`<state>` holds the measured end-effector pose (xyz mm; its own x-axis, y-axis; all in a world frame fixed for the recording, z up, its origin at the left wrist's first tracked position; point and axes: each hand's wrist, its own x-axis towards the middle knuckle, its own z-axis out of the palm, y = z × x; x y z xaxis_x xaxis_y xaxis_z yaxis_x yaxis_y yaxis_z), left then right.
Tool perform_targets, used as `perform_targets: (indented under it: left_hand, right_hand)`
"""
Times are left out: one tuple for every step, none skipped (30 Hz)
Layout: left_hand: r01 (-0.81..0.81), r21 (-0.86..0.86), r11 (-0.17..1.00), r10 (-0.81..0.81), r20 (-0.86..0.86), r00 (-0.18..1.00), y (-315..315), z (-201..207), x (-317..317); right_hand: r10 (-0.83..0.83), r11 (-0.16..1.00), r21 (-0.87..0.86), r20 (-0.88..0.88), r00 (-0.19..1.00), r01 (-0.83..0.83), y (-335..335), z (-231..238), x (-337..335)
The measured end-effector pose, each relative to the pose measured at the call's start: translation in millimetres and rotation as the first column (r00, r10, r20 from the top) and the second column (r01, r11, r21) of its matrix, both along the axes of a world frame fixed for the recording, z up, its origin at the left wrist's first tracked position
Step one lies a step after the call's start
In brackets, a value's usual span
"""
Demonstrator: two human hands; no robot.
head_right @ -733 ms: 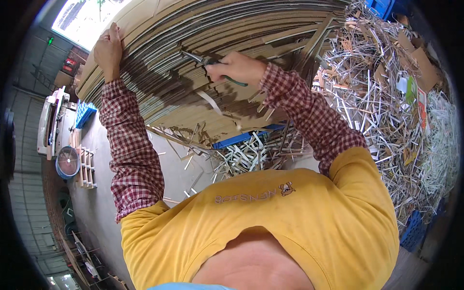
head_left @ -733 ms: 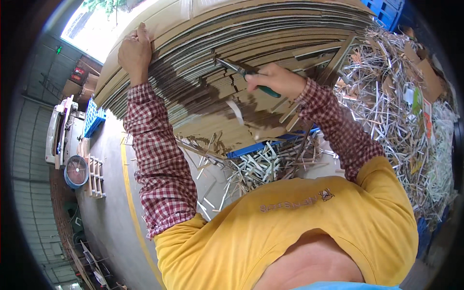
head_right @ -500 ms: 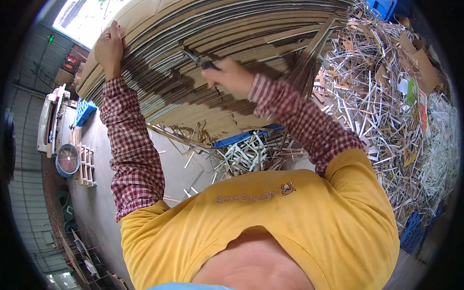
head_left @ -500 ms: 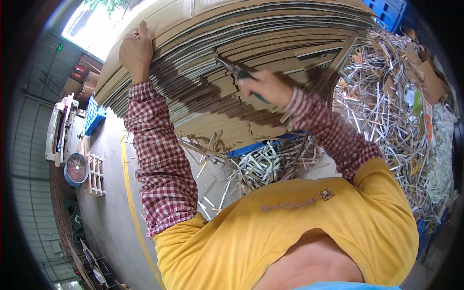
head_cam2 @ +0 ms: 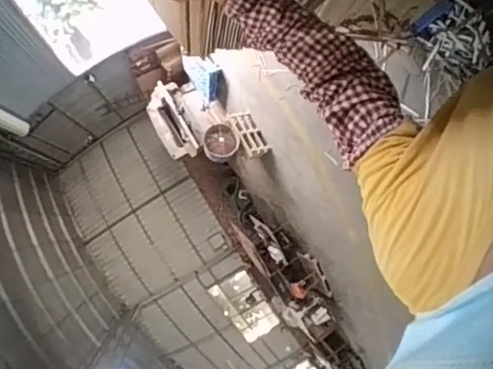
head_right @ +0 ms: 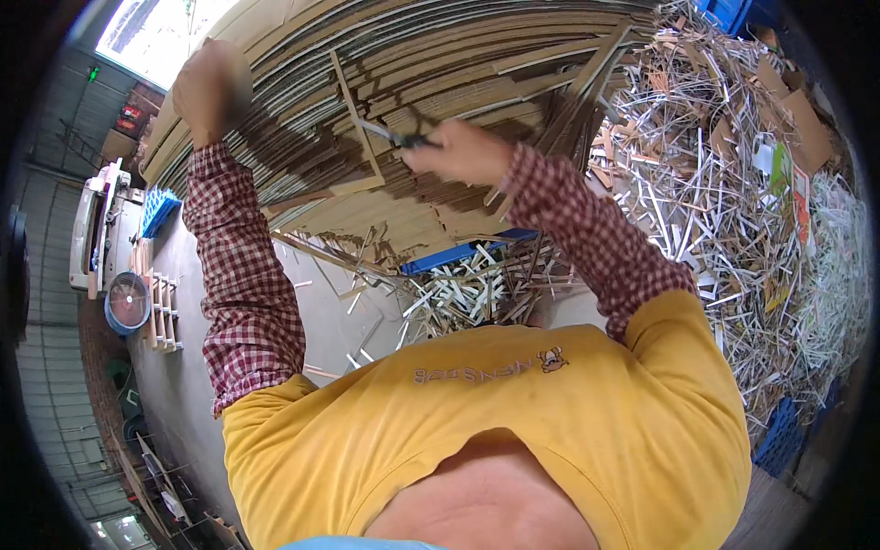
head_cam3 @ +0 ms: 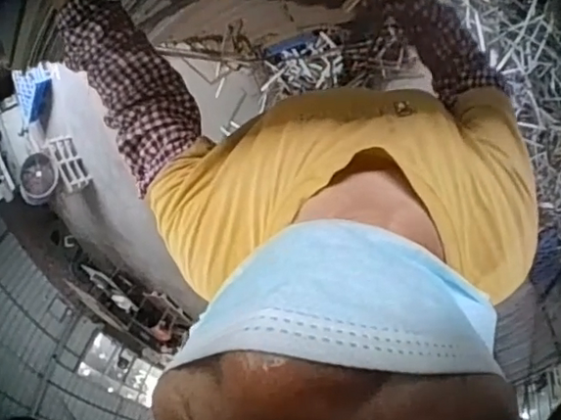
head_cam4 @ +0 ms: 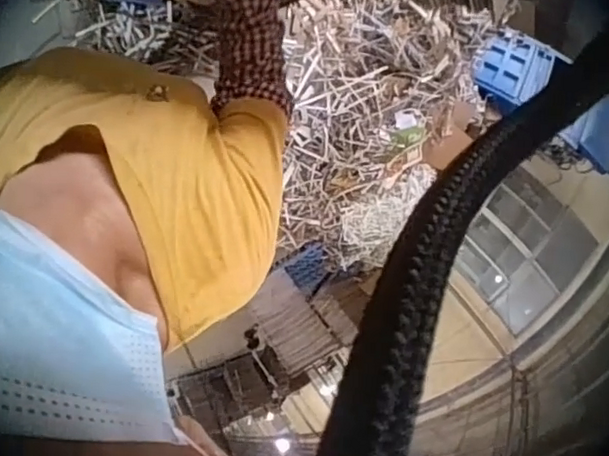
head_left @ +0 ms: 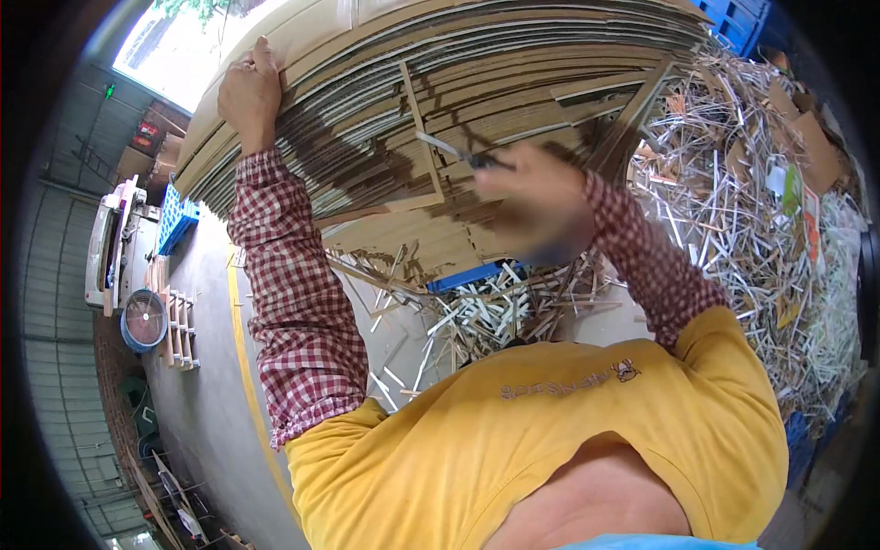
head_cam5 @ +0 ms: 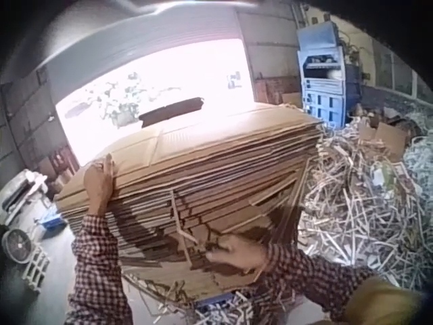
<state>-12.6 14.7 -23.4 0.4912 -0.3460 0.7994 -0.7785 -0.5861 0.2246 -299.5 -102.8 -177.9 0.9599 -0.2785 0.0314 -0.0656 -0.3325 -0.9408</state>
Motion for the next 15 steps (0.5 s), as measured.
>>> perform_targets:
  left_hand:
    - [-0.018,0.008,1.000,0.018,-0.004,1.000,1,-1,1]
    - [-0.016,0.004,1.000,0.016,-0.003,1.000,-1,-1,-1]
    - [-0.001,0.008,1.000,0.001,-0.008,1.000,-1,0,-2]
    - [0.016,0.015,1.000,-0.016,-0.013,1.000,-2,0,-4]
    - [0.017,0.014,1.000,-0.017,-0.013,1.000,-3,0,-6]
    - [0.014,0.008,1.000,-0.014,-0.019,1.000,-4,2,-7]
    - [0.008,0.002,1.000,-0.008,-0.025,1.000,-4,2,-8]
    - [0.006,0.002,1.000,-0.006,-0.025,1.000,-4,2,-8]
    - [0.009,0.003,1.000,-0.009,-0.018,1.000,-5,1,-9]
    - [0.011,0.005,1.000,-0.011,-0.013,1.000,-4,1,-9]
    - [0.015,0.003,1.000,-0.015,-0.012,1.000,-5,1,-7]
    - [0.007,0.000,1.000,-0.007,0.008,1.000,-6,2,-3]
    - [-0.024,0.005,1.000,0.024,0.023,0.999,5,-2,4]
    - [-0.024,0.002,1.000,0.023,0.026,0.999,5,0,5]
    - [0.005,-0.009,1.000,-0.005,0.021,1.000,1,0,4]
  right_hand:
    - [0.000,1.000,-0.003,0.000,1.000,0.000,-4,14,2]
    - [-0.012,0.996,-0.086,-0.029,0.999,0.010,-9,27,3]
    - [-0.025,0.985,-0.169,-0.058,0.998,0.015,-14,34,6]
    - [-0.027,0.985,-0.170,-0.058,0.998,0.016,-17,33,11]
    - [-0.013,0.988,-0.157,-0.047,0.999,0.005,-20,30,16]
    - [0.002,0.990,-0.143,-0.035,0.999,-0.007,-20,27,20]
    - [-0.044,0.994,-0.097,0.095,0.995,0.053,-15,25,24]
    - [-0.042,0.994,-0.098,0.095,0.995,0.051,-14,22,31]
    - [-0.034,0.996,-0.079,0.078,0.996,0.040,-15,18,39]
    - [-0.025,0.998,-0.060,0.059,0.998,0.029,-14,12,47]
    - [-0.075,0.997,0.011,0.130,0.989,0.074,-6,-5,49]
    - [-0.129,0.990,0.085,0.197,0.972,0.114,4,-24,47]
    - [-0.111,0.988,-0.099,0.058,0.992,0.116,32,-25,28]
    - [-0.022,0.960,-0.279,-0.120,0.992,-0.013,56,-52,9]
    - [0.130,0.933,-0.359,0.388,0.912,0.019,85,-71,-19]
